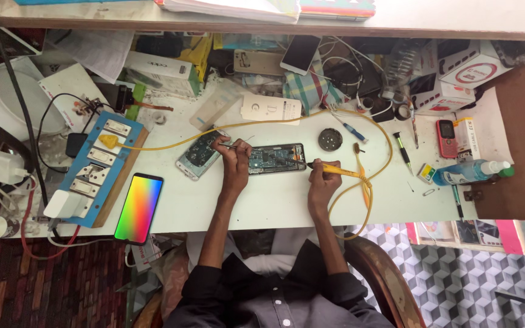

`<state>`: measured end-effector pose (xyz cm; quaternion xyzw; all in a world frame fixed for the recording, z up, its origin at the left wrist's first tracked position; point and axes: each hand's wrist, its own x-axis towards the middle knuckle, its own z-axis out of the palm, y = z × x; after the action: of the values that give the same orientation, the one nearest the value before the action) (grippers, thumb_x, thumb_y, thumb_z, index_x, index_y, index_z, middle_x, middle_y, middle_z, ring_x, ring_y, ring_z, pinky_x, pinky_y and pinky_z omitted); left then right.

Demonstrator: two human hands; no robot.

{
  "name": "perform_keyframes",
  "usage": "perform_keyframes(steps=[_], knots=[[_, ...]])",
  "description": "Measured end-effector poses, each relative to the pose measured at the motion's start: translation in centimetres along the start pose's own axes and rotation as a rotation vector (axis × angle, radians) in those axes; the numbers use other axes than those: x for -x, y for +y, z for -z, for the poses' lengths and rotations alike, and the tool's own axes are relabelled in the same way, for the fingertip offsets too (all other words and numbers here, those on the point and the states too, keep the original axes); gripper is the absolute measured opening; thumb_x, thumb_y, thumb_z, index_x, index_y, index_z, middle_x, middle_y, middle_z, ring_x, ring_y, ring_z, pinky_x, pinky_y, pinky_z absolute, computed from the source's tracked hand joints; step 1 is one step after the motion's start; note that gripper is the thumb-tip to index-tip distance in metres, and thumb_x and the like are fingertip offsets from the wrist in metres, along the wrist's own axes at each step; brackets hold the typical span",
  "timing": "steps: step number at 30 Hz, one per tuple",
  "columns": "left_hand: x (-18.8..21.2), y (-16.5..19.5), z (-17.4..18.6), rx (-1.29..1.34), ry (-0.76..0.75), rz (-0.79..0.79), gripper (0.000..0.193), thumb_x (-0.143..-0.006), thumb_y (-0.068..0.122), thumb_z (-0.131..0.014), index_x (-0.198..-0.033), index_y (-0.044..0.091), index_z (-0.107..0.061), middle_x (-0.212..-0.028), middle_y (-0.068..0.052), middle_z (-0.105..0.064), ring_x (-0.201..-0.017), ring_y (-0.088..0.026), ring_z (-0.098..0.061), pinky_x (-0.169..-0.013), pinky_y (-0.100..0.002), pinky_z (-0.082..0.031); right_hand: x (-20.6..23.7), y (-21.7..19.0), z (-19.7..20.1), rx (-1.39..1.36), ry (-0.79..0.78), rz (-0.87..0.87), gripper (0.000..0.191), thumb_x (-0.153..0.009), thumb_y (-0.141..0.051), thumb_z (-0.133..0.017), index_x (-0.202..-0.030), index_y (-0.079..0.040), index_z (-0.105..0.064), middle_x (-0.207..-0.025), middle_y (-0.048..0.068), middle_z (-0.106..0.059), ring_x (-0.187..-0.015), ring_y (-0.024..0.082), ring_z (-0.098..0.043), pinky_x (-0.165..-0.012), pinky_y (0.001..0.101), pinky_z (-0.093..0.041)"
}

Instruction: The person uses a hot air gun and tweezers to work on a disassembled mobile phone motherboard. They repeatedly apply heat to specific areas while holding the board steady with the other hand.

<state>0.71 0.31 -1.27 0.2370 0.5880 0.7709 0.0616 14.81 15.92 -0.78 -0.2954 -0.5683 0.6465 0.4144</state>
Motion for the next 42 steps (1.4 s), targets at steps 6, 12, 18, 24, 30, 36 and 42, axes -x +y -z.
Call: perform_keyframes(steps=[6, 12, 18, 24, 30, 36, 42], knots=[[0.0, -0.1, 0.0, 0.035, 0.013, 0.029, 0.020, -0.113, 0.013, -0.038, -0.121, 0.014, -0.020, -0.085, -0.007, -0.048, -0.069, -0.009, -0.038, -0.060, -0.024, -0.036, -0.1, 0.2, 0.2, -0.015, -0.030, 0.030, 0.018, -0.104, -0.006, -0.061, -0.091, -0.006, -0.048, -0.066, -0.001, -0.050, -0.054, 0.004, -0.044, -0.050, 0.0210, -0.035], [-0.1, -0.5, -0.1, 0.028, 0.000, -0.045, 0.020, -0.113, 0.009, -0.036, -0.122, 0.014, -0.019, -0.085, -0.007, -0.045, -0.076, -0.012, -0.042, -0.068, -0.026, -0.039, -0.1, 0.1, 0.1, -0.018, 0.002, 0.008, 0.017, -0.102, -0.004, -0.060, -0.090, -0.006, -0.048, -0.067, 0.000, -0.050, -0.053, 0.005, -0.044, -0.049, 0.0215, -0.035], [0.0, -0.4, 0.1, -0.063, 0.003, 0.001, 0.019, -0.112, 0.008, -0.035, -0.120, 0.014, -0.019, -0.083, -0.006, -0.048, -0.070, -0.011, -0.039, -0.065, -0.025, -0.038, 0.1, -0.5, 0.1, -0.002, -0.009, 0.012, 0.018, -0.104, -0.008, -0.061, -0.091, -0.005, -0.049, -0.068, 0.002, -0.052, -0.056, 0.006, -0.046, -0.052, 0.0222, -0.038], [0.0, 0.0, -0.1, 0.068, -0.002, 0.000, 0.021, -0.113, 0.008, -0.037, -0.122, 0.013, -0.019, -0.087, -0.006, -0.046, -0.076, -0.011, -0.040, -0.066, -0.025, -0.036, 0.3, -1.0, 0.0, -0.044, -0.005, 0.010, 0.019, -0.106, -0.013, -0.060, -0.093, -0.006, -0.048, -0.074, 0.002, -0.056, -0.060, 0.007, -0.052, -0.057, 0.0227, -0.043], [0.0, 0.6, -0.1, 0.022, -0.005, 0.059, 0.019, -0.112, 0.011, -0.036, -0.121, 0.014, -0.019, -0.084, -0.006, -0.048, -0.070, -0.010, -0.038, -0.061, -0.024, -0.035, 0.4, -1.2, 0.2, -0.018, 0.020, 0.044, 0.021, -0.108, -0.017, -0.059, -0.094, -0.007, -0.048, -0.073, 0.002, -0.055, -0.061, 0.008, -0.054, -0.059, 0.0226, -0.042], [0.1, 0.8, -0.2, 0.010, -0.011, 0.019, 0.019, -0.113, 0.011, -0.035, -0.121, 0.014, -0.018, -0.084, -0.007, -0.049, -0.073, -0.011, -0.040, -0.066, -0.024, -0.037, 0.5, -1.5, 0.1, 0.005, -0.014, 0.014, 0.018, -0.106, -0.016, -0.059, -0.095, -0.006, -0.049, -0.076, 0.001, -0.057, -0.060, 0.007, -0.057, -0.058, 0.0223, -0.045], [0.2, 0.2, 0.0, -0.013, -0.017, 0.002, 0.018, -0.114, 0.010, -0.034, -0.121, 0.014, -0.018, -0.084, -0.007, -0.049, -0.075, -0.011, -0.041, -0.069, -0.024, -0.039, 0.5, -1.6, 0.0, 0.014, -0.043, 0.036, 0.017, -0.107, -0.016, -0.059, -0.096, -0.005, -0.050, -0.076, 0.001, -0.057, -0.062, 0.007, -0.056, -0.058, 0.0216, -0.042]])
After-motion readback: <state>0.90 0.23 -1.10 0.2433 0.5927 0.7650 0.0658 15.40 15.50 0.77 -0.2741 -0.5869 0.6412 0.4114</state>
